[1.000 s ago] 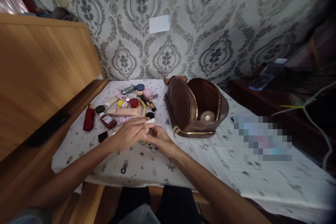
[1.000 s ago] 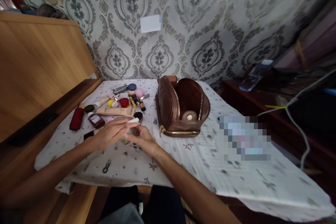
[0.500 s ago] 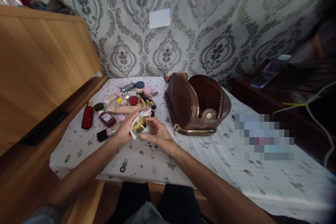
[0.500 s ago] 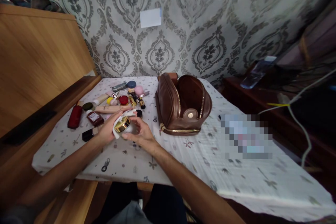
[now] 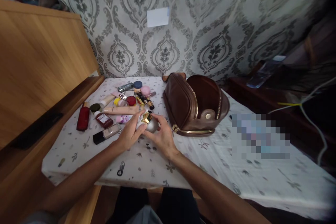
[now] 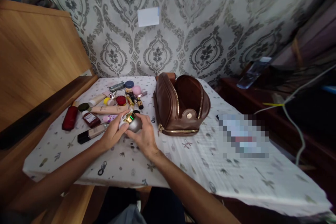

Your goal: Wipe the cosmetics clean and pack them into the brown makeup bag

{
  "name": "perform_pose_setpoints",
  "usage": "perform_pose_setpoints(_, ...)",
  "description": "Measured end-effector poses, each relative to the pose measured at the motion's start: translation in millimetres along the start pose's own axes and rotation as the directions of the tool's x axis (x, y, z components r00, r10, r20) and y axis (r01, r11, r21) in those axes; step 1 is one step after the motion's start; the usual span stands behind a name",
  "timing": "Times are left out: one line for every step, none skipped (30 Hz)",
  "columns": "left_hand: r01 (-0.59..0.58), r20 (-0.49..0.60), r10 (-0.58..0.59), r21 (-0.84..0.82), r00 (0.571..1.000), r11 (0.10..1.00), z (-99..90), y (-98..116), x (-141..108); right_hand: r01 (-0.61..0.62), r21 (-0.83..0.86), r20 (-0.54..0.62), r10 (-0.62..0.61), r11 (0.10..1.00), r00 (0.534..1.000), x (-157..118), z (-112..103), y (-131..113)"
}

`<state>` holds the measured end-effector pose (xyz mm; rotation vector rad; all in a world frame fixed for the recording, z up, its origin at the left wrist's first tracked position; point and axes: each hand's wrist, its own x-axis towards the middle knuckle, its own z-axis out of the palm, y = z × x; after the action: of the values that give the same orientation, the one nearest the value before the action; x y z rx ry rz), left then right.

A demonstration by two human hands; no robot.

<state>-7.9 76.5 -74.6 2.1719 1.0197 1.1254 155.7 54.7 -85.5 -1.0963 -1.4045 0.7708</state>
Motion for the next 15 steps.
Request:
perform_pose_setpoints(-0.022,-0.008,0.023,0.028,1.000,0.999,0.9,-0.5,-0.8,0.026,-0.035,-0.010,-0.026,0.999,1.000,-0.2,-0.4,-0.6)
perform_pose_setpoints(-0.049,-0.017,0.050,0.058,0.999,0.997,1.6,-0.7,-1.6,0.048,-0.065,-0.017,-0.049,0.997,0.999,-0.3,-0.6,-1.3)
perform_pose_setpoints(-0.078,-0.023,0.080,0.089,0.997,0.993,2.1,-0.6,-2.4,0.065,-0.093,-0.020,-0.067,0.994,0.998,-0.4,-0.8,-1.9)
perform_pose_setpoints(-0.107,-0.024,0.111,0.121,0.994,0.987,2.3,-0.1,-3.0,0.077,-0.116,-0.018,-0.080,0.990,0.997,-0.4,-0.9,-2.6)
perform_pose_setpoints(-0.136,-0.020,0.141,0.156,0.990,0.978,2.1,0.5,-3.4,0.087,-0.133,-0.011,-0.089,0.987,0.996,-0.4,-0.9,-3.3)
perform_pose_setpoints(-0.164,-0.015,0.170,0.194,0.985,0.967,1.7,1.3,-3.5,0.096,-0.145,-0.001,-0.097,0.985,0.995,-0.5,-0.9,-4.1)
perform_pose_setpoints(-0.191,-0.007,0.198,0.233,0.980,0.954,1.1,2.0,-3.3,0.106,-0.155,0.013,-0.105,0.982,0.994,-0.6,-0.8,-5.0)
perform_pose_setpoints(-0.218,0.002,0.226,0.270,0.974,0.938,0.2,2.6,-2.7,0.115,-0.162,0.030,-0.112,0.980,0.993,-0.8,-0.7,-5.9)
perform_pose_setpoints(-0.249,0.012,0.258,0.301,0.966,0.920,-0.8,3.0,-2.0,0.123,-0.167,0.047,-0.117,0.978,0.992,-0.8,-0.5,-6.8)
perform_pose_setpoints(-0.281,0.020,0.291,0.325,0.957,0.903,-1.8,3.2,-1.0,0.126,-0.170,0.062,-0.116,0.977,0.991,-0.8,-0.4,-7.6)
perform_pose_setpoints(-0.316,0.029,0.326,0.341,0.945,0.885,-2.9,3.3,0.1,0.118,-0.169,0.075,-0.107,0.978,0.991,-0.6,-0.3,-8.3)
perform_pose_setpoints(-0.353,0.039,0.363,0.350,0.931,0.868,-3.9,3.2,1.1,0.097,-0.158,0.087,-0.084,0.983,0.993,-0.3,-0.2,-8.9)
perform_pose_setpoints(-0.388,0.046,0.399,0.354,0.916,0.851,-5.0,2.9,2.0,0.063,-0.128,0.102,-0.050,0.990,0.994,0.2,0.0,-9.4)
perform_pose_setpoints(-0.423,0.047,0.436,0.353,0.899,0.834,-6.0,2.7,2.8,0.015,-0.073,0.123,-0.006,0.997,0.992,0.7,0.2,-9.9)
perform_pose_setpoints(-0.459,0.047,0.473,0.347,0.880,0.818,-6.9,2.5,3.2,-0.043,0.007,0.157,0.041,0.999,0.987,1.3,0.5,-10.4)
